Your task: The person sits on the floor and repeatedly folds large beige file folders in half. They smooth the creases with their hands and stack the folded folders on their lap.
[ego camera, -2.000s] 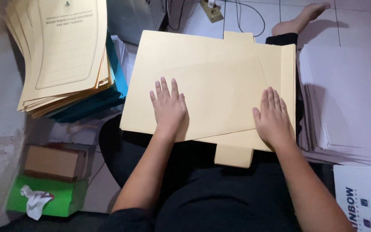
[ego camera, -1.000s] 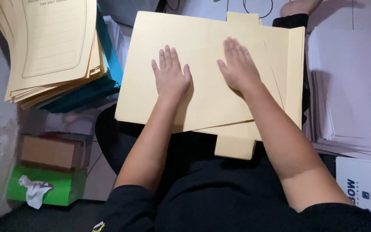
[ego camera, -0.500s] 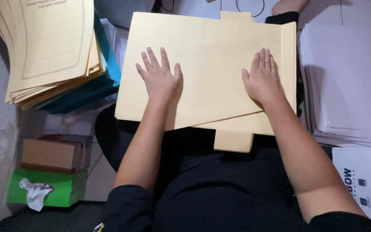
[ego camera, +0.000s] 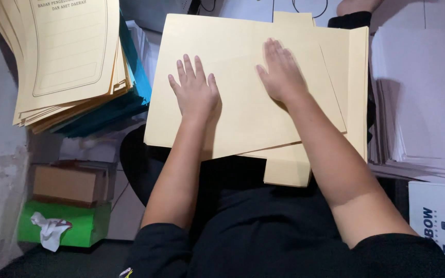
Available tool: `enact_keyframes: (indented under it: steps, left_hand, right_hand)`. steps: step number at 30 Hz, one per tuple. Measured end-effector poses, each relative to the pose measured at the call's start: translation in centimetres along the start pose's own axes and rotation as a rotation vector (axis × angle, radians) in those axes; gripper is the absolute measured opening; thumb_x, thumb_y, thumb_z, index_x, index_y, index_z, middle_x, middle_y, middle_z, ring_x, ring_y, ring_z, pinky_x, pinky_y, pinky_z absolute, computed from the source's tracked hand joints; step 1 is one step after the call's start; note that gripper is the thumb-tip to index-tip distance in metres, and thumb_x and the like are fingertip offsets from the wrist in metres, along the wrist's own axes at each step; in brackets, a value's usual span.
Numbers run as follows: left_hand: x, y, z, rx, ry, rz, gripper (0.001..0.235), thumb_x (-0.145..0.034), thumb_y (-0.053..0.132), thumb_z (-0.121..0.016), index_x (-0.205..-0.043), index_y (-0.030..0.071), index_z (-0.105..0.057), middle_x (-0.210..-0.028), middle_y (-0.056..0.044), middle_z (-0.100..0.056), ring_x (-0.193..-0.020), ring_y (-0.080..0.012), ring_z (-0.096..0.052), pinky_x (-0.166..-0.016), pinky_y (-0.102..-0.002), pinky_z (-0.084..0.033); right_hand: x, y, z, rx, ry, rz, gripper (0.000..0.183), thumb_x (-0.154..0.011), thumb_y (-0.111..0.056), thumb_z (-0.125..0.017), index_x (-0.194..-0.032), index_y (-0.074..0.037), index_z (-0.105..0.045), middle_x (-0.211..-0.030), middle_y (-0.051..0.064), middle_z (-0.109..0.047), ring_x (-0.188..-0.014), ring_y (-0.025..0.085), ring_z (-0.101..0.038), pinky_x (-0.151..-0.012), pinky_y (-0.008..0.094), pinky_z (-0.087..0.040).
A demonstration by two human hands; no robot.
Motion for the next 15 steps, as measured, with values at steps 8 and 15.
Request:
enact_keyframes:
  steps: [8, 15]
  left_hand:
    - [8.8, 2.2, -1.7, 0.001, -0.008, -0.183, 0.067, -0.106, 0.034, -0.028, -0.160, -0.005, -0.023, -0.169, -0.028, -0.015, -0.157, -0.0448, -0.004, -0.120, -0.067, 0.005]
    - [16.0, 12.5, -5.2, 0.041, -0.309, -0.479, 0.065, -0.105, 0.035, -0.028, -0.164, 0.010, -0.017, -0.171, -0.018, -0.013, -0.158, -0.0396, -0.008, -0.123, -0.065, -0.002]
  right_hand:
    - [12.1, 7.1, 1.1, 0.057, 0.025, -0.221, 0.074, -0.108, -0.045, -0.027, -0.162, 0.005, -0.021, -0.170, 0.025, -0.016, -0.159, 0.036, -0.012, -0.129, 0.047, -0.009]
    - [17.0, -1.9, -3.1, 0.109, -0.010, 0.022, 0.068, -0.107, -0.038, -0.030, -0.159, 0.006, -0.025, -0.167, 0.027, -0.024, -0.156, 0.039, -0.020, -0.127, 0.047, -0.014]
Point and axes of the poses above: each hand's wrist, its own x-axis away from the middle knuckle, its own z-axis out of the back of the hand, y = z × x, the point moved 10 cm from there along -x, towards the middle knuckle
